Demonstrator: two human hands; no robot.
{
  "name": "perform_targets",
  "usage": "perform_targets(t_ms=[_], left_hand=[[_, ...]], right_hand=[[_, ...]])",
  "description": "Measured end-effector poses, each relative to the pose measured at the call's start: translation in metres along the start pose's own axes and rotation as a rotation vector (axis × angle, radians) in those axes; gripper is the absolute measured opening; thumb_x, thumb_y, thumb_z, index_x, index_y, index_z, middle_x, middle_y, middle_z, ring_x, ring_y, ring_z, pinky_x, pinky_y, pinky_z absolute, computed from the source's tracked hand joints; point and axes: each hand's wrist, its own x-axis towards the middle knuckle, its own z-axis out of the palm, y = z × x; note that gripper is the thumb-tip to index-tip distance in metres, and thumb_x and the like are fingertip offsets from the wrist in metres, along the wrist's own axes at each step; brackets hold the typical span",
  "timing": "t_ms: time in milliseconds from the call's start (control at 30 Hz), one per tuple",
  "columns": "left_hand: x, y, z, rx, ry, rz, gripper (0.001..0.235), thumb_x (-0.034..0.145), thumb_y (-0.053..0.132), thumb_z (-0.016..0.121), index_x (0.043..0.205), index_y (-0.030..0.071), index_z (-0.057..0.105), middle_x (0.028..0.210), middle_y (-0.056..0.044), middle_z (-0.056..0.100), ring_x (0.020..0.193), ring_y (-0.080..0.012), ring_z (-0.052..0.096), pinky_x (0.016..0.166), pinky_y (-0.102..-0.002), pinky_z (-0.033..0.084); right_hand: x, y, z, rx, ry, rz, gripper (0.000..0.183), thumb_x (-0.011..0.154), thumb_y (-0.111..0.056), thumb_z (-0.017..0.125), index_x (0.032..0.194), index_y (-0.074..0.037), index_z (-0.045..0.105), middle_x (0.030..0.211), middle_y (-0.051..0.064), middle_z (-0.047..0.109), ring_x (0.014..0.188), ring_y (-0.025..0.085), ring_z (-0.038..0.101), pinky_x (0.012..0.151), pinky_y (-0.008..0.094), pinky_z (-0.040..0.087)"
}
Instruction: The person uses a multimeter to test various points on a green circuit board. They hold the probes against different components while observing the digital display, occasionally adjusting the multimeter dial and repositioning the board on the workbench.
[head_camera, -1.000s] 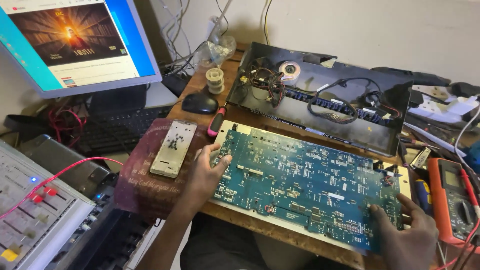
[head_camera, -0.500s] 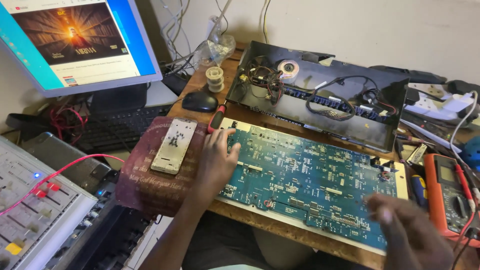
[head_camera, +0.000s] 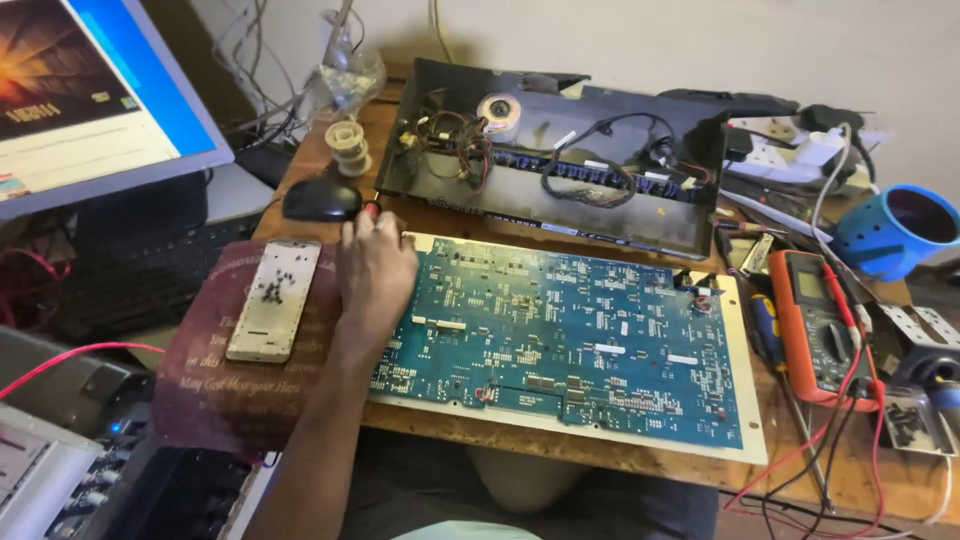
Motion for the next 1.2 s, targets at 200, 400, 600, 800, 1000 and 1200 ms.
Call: perform_targets(t_ms=[200, 400, 600, 800, 1000, 1200], left_hand=[[-0.06, 0.095, -0.06, -0.343, -0.058, 0.21, 0.023, 0.099, 0.02, 0.076, 0.121, 0.014, 0.072, 0.113, -0.012, 0.068, 0.108, -0.0326, 0.067, 0.095, -0.044, 0.054], [-0.073, 0.101, -0.013, -0.244, -0.317, 0.427, 0.04, 0.103, 0.029, 0.066, 0.139, 0.012, 0.062, 0.125, -0.015, 0.061, 0.124, -0.0431, 0.061, 0.101, -0.054, 0.052], [-0.071, 0.097, 0.012, -0.158, -0.263, 0.456, 0.031, 0.1, 0.033, 0.069, 0.126, 0.016, 0.071, 0.129, -0.012, 0.061, 0.13, -0.0382, 0.058, 0.098, -0.053, 0.055], [-0.078, 0.104, 0.008, -0.134, -0.234, 0.509, 0.027, 0.099, 0.026, 0.07, 0.123, 0.015, 0.075, 0.134, -0.01, 0.062, 0.135, -0.0348, 0.055, 0.1, -0.05, 0.056], [-0.073, 0.123, 0.015, -0.234, -0.223, 0.628, 0.028, 0.096, 0.018, 0.07, 0.123, 0.014, 0.074, 0.125, -0.007, 0.064, 0.128, -0.032, 0.061, 0.102, -0.049, 0.054], [-0.076, 0.151, 0.041, -0.165, -0.07, 0.76, 0.014, 0.087, 0.022, 0.074, 0.098, 0.014, 0.078, 0.112, -0.006, 0.066, 0.116, -0.0319, 0.063, 0.092, -0.046, 0.056]], right_hand=[[0.169, -0.058, 0.054, -0.097, 0.041, 0.072, 0.023, 0.1, -0.024, 0.065, 0.105, -0.006, 0.077, 0.089, 0.01, 0.073, 0.08, 0.028, 0.076, 0.064, 0.039, 0.063], [0.268, -0.05, 0.065, -0.209, 0.081, 0.097, 0.027, 0.097, -0.027, 0.067, 0.104, -0.004, 0.079, 0.082, 0.012, 0.074, 0.076, 0.033, 0.077, 0.063, 0.047, 0.062], [0.239, 0.005, 0.023, -0.794, 0.079, 0.35, 0.025, 0.095, -0.007, 0.075, 0.119, -0.009, 0.079, 0.106, 0.012, 0.073, 0.106, 0.034, 0.068, 0.083, 0.047, 0.059], [0.22, 0.005, 0.005, -0.959, 0.147, 0.535, 0.036, 0.094, -0.017, 0.082, 0.128, -0.006, 0.078, 0.124, 0.017, 0.072, 0.123, 0.039, 0.062, 0.096, 0.051, 0.058], [0.212, 0.011, -0.019, -1.202, 0.234, 0.625, 0.033, 0.1, -0.023, 0.077, 0.13, -0.009, 0.079, 0.129, 0.011, 0.07, 0.131, 0.037, 0.057, 0.106, 0.053, 0.049], [0.2, 0.017, -0.024, -1.226, 0.234, 0.619, 0.036, 0.105, -0.038, 0.07, 0.133, -0.016, 0.079, 0.137, 0.004, 0.068, 0.133, 0.03, 0.055, 0.108, 0.049, 0.047]])
